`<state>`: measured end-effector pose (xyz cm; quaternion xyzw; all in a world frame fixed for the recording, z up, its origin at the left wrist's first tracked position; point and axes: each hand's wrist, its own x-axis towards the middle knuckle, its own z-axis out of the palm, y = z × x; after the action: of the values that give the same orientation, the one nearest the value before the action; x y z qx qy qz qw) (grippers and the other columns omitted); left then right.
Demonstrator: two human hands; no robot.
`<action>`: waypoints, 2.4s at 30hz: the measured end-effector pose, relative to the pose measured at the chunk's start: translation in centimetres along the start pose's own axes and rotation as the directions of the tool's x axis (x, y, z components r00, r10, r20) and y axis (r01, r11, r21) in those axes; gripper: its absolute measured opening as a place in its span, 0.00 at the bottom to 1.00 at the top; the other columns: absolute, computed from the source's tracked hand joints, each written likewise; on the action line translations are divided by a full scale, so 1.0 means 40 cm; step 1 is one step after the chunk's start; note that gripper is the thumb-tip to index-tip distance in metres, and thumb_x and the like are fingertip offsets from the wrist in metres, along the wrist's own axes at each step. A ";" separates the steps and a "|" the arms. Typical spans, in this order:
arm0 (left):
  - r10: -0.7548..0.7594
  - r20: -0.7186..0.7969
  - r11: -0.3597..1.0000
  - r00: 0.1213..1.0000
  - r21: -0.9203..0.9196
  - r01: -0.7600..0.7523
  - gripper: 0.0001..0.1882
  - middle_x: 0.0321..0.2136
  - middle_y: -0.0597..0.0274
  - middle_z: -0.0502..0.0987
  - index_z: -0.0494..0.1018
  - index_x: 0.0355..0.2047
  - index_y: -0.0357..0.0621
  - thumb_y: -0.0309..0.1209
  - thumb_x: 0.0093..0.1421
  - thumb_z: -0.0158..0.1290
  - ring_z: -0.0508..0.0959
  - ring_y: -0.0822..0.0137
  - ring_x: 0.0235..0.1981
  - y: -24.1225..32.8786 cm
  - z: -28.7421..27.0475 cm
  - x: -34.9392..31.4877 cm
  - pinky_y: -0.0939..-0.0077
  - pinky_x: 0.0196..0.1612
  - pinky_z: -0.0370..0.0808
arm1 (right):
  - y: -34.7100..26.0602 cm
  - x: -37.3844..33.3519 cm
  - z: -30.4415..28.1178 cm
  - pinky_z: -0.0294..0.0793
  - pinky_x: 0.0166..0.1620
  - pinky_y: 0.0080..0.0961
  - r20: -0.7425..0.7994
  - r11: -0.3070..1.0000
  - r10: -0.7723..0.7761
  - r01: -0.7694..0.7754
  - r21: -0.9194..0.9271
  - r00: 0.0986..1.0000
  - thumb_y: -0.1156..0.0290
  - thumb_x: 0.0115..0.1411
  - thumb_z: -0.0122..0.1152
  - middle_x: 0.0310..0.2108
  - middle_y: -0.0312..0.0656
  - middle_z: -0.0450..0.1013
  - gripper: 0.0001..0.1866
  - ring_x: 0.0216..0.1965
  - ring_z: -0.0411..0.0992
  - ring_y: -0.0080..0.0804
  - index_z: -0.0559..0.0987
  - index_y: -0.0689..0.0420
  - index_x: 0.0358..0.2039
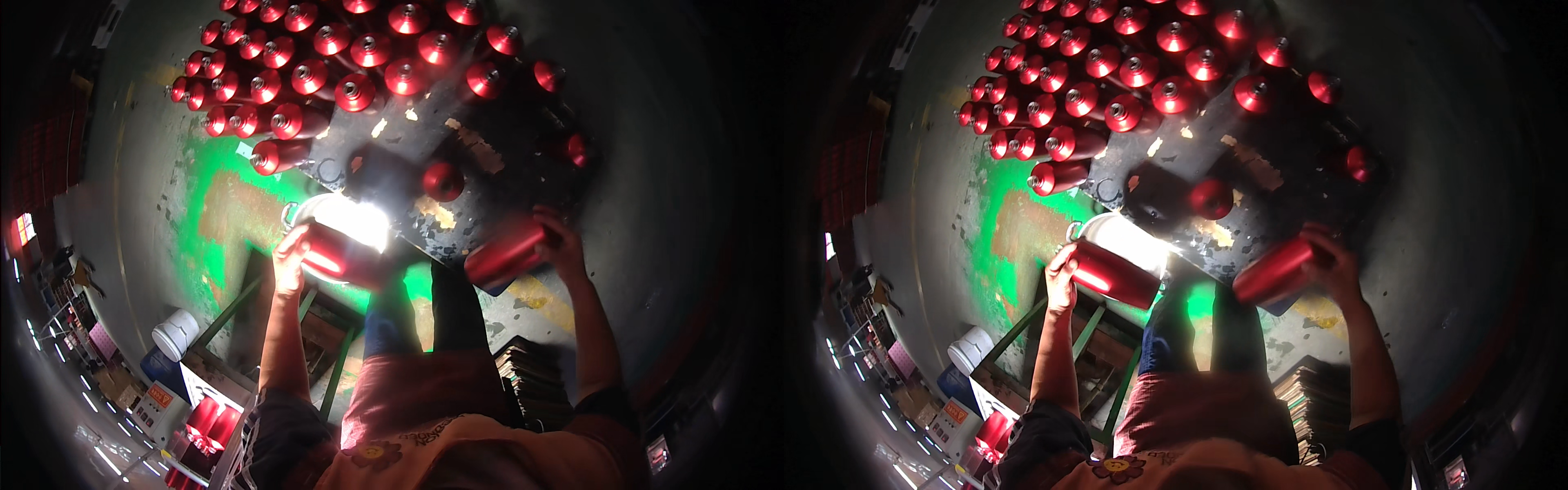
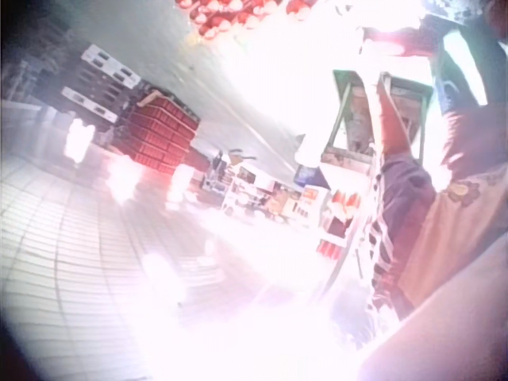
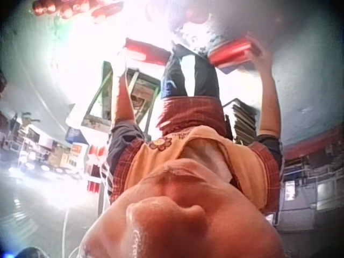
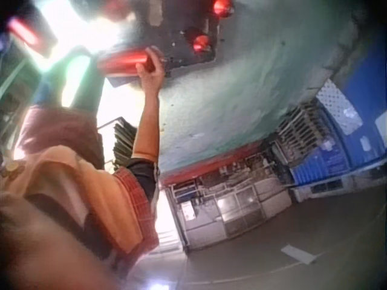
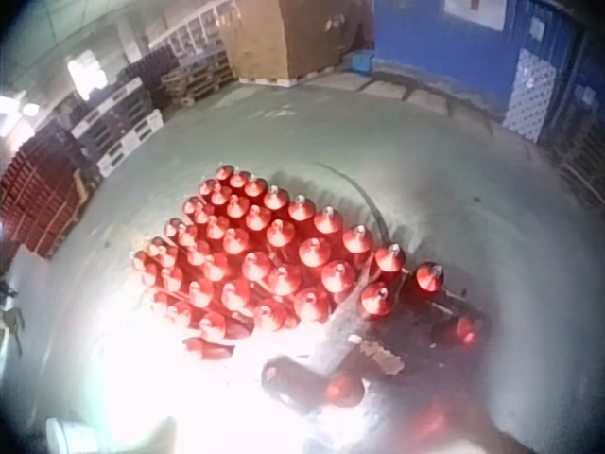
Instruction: The person repeatedly picks up red spray cans from a tray, dips the nozzle into a metal bowl, and places the cans back into the tray. The person continues this cycle, handling the cans one at a time.
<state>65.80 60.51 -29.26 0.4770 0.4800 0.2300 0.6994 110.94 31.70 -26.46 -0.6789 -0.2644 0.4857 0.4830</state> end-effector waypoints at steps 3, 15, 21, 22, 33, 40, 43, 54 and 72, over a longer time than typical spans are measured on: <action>-0.302 0.109 0.886 0.947 -0.335 0.321 0.32 0.47 0.53 0.77 0.67 0.55 0.37 0.47 0.57 0.58 0.78 0.60 0.46 -0.060 -0.062 -0.075 0.62 0.52 0.75 | 0.037 -0.064 0.157 0.66 0.61 0.33 0.238 0.844 0.212 -0.300 0.444 0.948 0.73 0.49 0.65 0.57 0.43 0.69 0.30 0.58 0.67 0.36 0.73 0.62 0.55; -0.397 0.042 0.912 0.917 -0.098 0.399 0.17 0.37 0.56 0.81 0.75 0.45 0.39 0.39 0.61 0.54 0.80 0.64 0.37 -0.174 -0.253 -0.224 0.68 0.43 0.77 | 0.206 0.015 0.911 0.69 0.57 0.30 0.754 0.447 0.057 -0.692 0.567 0.655 0.59 0.67 0.50 0.54 0.44 0.70 0.26 0.52 0.70 0.30 0.68 0.62 0.59; -0.399 0.039 0.904 0.916 -0.152 0.401 0.16 0.38 0.57 0.81 0.76 0.45 0.40 0.38 0.62 0.54 0.80 0.65 0.39 -0.190 -0.338 -0.250 0.69 0.45 0.77 | 0.226 0.037 1.023 0.70 0.56 0.28 0.754 0.626 0.135 -0.645 0.437 0.642 0.62 0.70 0.46 0.53 0.43 0.71 0.24 0.52 0.70 0.29 0.68 0.64 0.60; -0.399 0.037 0.904 0.916 -0.153 0.400 0.16 0.38 0.57 0.81 0.76 0.45 0.40 0.38 0.62 0.54 0.80 0.65 0.39 -0.192 -0.339 -0.255 0.69 0.45 0.76 | 0.248 0.038 1.037 0.70 0.55 0.28 0.757 0.620 0.129 -0.648 0.442 0.641 0.62 0.70 0.46 0.52 0.43 0.71 0.23 0.51 0.70 0.29 0.68 0.64 0.60; -0.080 -0.118 0.885 0.990 -0.464 0.016 0.17 0.43 0.61 0.80 0.76 0.49 0.40 0.35 0.63 0.56 0.78 0.65 0.44 -0.099 -0.196 -0.201 0.67 0.53 0.73 | 0.058 0.141 0.609 0.64 0.62 0.38 0.247 0.988 -0.020 -0.019 0.156 0.969 0.69 0.50 0.61 0.55 0.44 0.67 0.29 0.58 0.65 0.39 0.72 0.56 0.55; 0.478 -0.148 0.824 0.866 0.417 -0.384 0.21 0.52 0.54 0.73 0.82 0.44 0.58 0.35 0.46 0.69 0.71 0.54 0.56 0.011 0.073 0.046 0.62 0.58 0.70 | -0.014 0.287 0.565 0.57 0.65 0.42 0.067 0.507 -0.617 0.462 -0.728 0.784 0.74 0.49 0.69 0.63 0.46 0.58 0.23 0.64 0.57 0.46 0.81 0.46 0.48; 0.644 -0.021 0.621 0.765 0.599 -0.506 0.17 0.57 0.62 0.70 0.83 0.39 0.59 0.33 0.45 0.66 0.65 0.50 0.59 -0.034 0.189 0.143 0.60 0.59 0.68 | 0.030 0.337 0.553 0.57 0.65 0.45 0.045 0.425 -0.585 0.353 -0.834 0.810 0.72 0.52 0.68 0.64 0.44 0.58 0.20 0.64 0.56 0.48 0.82 0.44 0.47; 0.771 0.007 0.475 0.637 0.660 -0.582 0.14 0.66 0.55 0.58 0.83 0.37 0.59 0.34 0.47 0.63 0.60 0.45 0.63 -0.043 0.264 0.144 0.51 0.60 0.64 | -0.031 0.331 0.488 0.55 0.66 0.47 0.161 0.263 -0.651 0.420 -0.869 0.742 0.69 0.52 0.67 0.67 0.49 0.55 0.24 0.67 0.53 0.53 0.79 0.42 0.53; 0.703 -0.269 0.544 0.658 0.800 -0.254 0.27 0.67 0.50 0.52 0.78 0.49 0.59 0.23 0.46 0.62 0.55 0.42 0.66 0.032 0.117 0.271 0.47 0.62 0.58 | -0.097 0.655 0.528 0.54 0.66 0.48 0.334 0.288 -0.542 0.544 -0.788 0.771 0.73 0.55 0.66 0.71 0.52 0.44 0.33 0.67 0.50 0.55 0.71 0.38 0.61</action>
<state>74.85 67.44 -32.64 0.7314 0.5532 0.3510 0.1892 102.23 63.34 -34.79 -0.6922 -0.6811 0.0969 0.2181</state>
